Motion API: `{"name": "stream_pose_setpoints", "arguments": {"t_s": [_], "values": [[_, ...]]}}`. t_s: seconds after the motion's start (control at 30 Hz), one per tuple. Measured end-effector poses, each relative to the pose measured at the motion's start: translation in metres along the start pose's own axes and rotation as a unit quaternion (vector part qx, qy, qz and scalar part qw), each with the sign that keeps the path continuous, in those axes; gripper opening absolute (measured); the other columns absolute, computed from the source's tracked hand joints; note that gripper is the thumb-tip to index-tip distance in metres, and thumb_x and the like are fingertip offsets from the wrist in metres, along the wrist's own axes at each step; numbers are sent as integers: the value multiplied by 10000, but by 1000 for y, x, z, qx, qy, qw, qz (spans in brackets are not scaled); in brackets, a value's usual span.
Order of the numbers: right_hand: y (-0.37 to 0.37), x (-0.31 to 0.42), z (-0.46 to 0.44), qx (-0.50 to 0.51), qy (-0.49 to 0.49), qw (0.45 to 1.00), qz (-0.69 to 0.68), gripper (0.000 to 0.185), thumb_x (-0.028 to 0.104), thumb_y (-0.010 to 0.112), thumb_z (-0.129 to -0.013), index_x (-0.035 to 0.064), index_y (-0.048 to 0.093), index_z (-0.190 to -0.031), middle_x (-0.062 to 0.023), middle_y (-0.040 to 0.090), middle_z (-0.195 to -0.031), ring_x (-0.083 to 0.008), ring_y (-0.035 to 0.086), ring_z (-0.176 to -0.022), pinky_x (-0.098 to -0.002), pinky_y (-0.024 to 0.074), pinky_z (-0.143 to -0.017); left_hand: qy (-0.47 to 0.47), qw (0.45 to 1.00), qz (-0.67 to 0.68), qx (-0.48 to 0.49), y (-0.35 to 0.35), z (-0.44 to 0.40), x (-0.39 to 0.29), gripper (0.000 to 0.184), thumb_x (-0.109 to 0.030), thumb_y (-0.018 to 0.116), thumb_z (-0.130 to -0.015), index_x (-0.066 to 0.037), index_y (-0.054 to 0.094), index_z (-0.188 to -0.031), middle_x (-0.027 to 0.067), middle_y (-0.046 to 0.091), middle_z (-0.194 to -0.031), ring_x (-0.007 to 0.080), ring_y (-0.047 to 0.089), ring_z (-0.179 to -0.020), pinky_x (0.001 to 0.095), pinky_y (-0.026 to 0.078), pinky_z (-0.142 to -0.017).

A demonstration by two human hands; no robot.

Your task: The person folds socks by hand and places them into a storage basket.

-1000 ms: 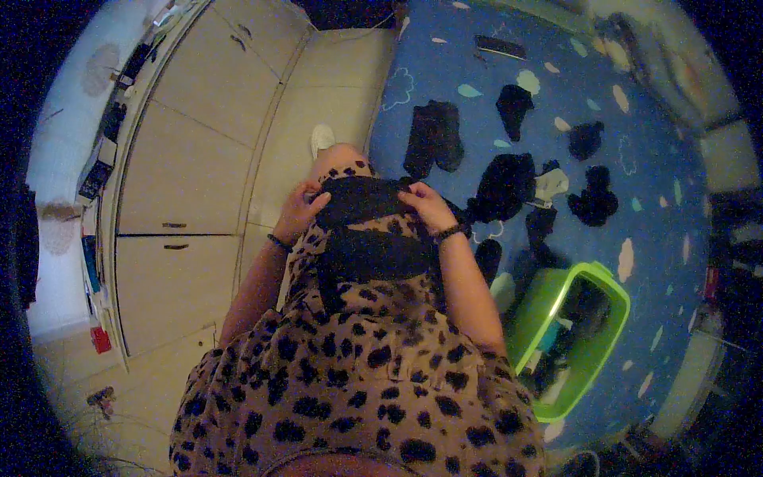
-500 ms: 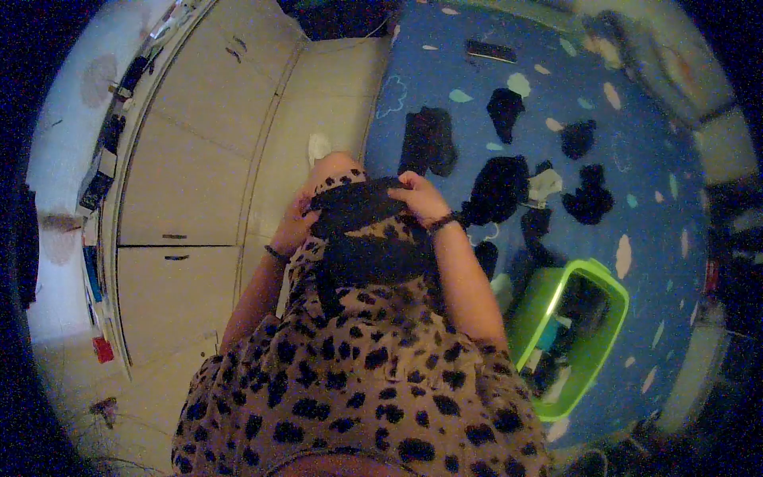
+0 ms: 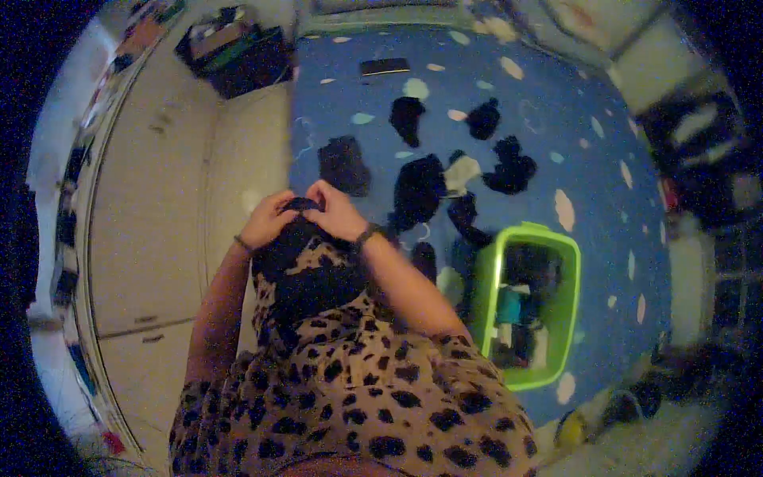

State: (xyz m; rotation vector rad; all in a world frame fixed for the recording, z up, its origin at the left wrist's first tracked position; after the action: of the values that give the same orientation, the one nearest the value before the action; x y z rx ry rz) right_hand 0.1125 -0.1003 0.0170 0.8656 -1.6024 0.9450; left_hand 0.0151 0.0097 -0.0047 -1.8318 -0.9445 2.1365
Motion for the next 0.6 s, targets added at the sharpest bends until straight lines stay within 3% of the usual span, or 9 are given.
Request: {"name": "stream_pose_setpoints", "arguments": {"t_s": [0.07,0.13,0.2,0.27,0.3,0.4,0.47,0.53,0.6], "values": [[-5,-15,4,11,92,991,-96,231,36,682,-757,42,533,-934,32,468,-777,-79,477,-747,-229,410,-670,-21,999,46,5,0,2,-22,255,-190,619,-854,-42,596,-1060,83,664,-914,198,639,-840,302,491,-737],[-8,8,4,-40,32,997,-48,186,5,656,-742,47,544,-884,40,449,-744,-57,448,-707,-221,391,-624,-51,994,94,4,-5,8,-29,225,-166,597,-868,-24,596,-1043,68,662,-913,149,630,-839,278,488,-730],[-16,64,11,-147,-109,983,18,209,-47,604,-678,57,557,-853,-40,491,-786,-165,499,-696,-272,424,-628,-84,983,162,8,-10,12,-28,195,-120,569,-876,16,591,-1015,53,650,-939,89,597,-865,249,481,-738],[-12,105,16,-147,-228,955,121,209,-40,617,-677,51,560,-856,-88,513,-827,-262,532,-720,-320,457,-637,-90,956,280,16,-18,20,-52,201,-129,583,-880,22,593,-1011,53,646,-954,98,598,-875,249,481,-756],[-15,112,16,-153,-225,954,122,209,-40,617,-677,51,560,-856,-88,513,-827,-262,532,-720,-320,457,-637,-97,915,392,14,-23,27,-66,209,-139,598,-883,29,595,-1007,53,642,-969,108,600,-885,250,482,-774],[-3,156,24,-103,-339,900,254,181,-21,616,-702,53,575,-862,-97,525,-829,-299,551,-753,-348,476,-647,-115,874,471,-38,-35,47,-109,233,-176,621,-897,19,605,-1023,38,637,-972,110,597,-889,240,479,-802],[1,181,39,-73,-415,885,197,144,7,608,-728,60,596,-862,-85,533,-851,-291,561,-791,-352,484,-644,-53,899,434,14,-33,42,-112,270,-195,634,-905,14,597,-1071,31,625,-993,103,590,-893,241,476,-824],[6,175,38,-56,-385,901,193,190,46,638,-719,71,620,-906,-77,558,-863,-286,566,-799,-353,488,-645,-64,960,271,0,-37,44,-96,248,-128,622,-902,-2,584,-1112,28,612,-1015,93,583,-896,230,470,-811],[3,172,40,-44,-370,907,198,232,107,681,-744,68,623,-965,-79,572,-854,-288,573,-799,-341,490,-660,-83,962,256,-34,-41,52,-90,237,-87,614,-893,-8,580,-1114,27,607,-1017,90,580,-891,226,468,-803]]}}
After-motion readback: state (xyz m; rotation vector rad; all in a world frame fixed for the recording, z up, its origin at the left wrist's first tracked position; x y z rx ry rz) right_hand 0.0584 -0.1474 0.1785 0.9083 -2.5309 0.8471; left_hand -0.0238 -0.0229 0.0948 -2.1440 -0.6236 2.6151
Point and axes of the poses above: each hand's wrist, its own z-axis away from the middle knuckle, its own y-axis out of the palm, x = y × z, the point moved 9 cm from there along -z, towards the middle knuckle
